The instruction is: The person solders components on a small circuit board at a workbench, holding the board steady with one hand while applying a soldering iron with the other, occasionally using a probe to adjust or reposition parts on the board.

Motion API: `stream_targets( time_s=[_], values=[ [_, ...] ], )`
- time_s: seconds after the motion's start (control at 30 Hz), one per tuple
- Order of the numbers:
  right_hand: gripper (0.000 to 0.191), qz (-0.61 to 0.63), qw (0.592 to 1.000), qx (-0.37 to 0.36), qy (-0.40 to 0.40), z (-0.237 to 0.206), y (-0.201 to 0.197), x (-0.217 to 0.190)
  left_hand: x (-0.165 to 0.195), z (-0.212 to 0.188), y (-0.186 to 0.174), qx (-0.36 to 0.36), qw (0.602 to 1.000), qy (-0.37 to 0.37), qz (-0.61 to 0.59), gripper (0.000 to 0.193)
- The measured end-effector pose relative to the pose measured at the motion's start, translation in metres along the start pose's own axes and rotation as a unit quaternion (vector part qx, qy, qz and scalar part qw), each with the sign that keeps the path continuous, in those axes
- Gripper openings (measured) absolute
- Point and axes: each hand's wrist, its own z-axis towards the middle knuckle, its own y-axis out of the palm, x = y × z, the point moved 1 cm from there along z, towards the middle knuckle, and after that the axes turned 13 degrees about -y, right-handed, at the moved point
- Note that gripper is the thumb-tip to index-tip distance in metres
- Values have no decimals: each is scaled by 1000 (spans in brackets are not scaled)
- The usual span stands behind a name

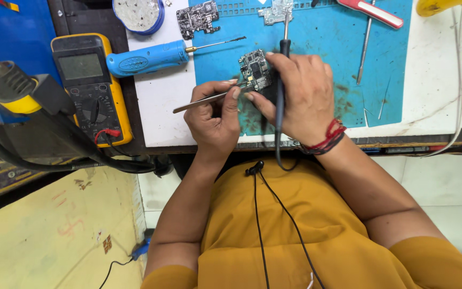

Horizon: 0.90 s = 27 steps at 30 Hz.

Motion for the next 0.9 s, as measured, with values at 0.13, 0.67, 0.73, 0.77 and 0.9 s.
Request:
stream_targets(
  time_s=[0.13, 0.67, 0.73, 0.77, 0.9],
  values=[
    [54, -8, 1000, 9, 12, 5, 3, -3, -3, 2, -1, -2, 999, -8, -44, 16],
    [49, 83, 995, 21, -47, 2, 3, 5, -5, 2, 0, -9, 1000, 4, -21, 16],
    [47, 87, 995, 23, -40, 1, 2, 5, -4, 2, 1, -9, 1000, 3, -18, 16],
    [47, 82, 995, 32, -43, 1, 1, 4, -3, 1, 1, -11, 1000, 0, -18, 16],
    [37, 77, 993, 77, -42, -3, -1, 4, -1, 0, 1, -12, 1000, -5, -6, 16]
  ],
)
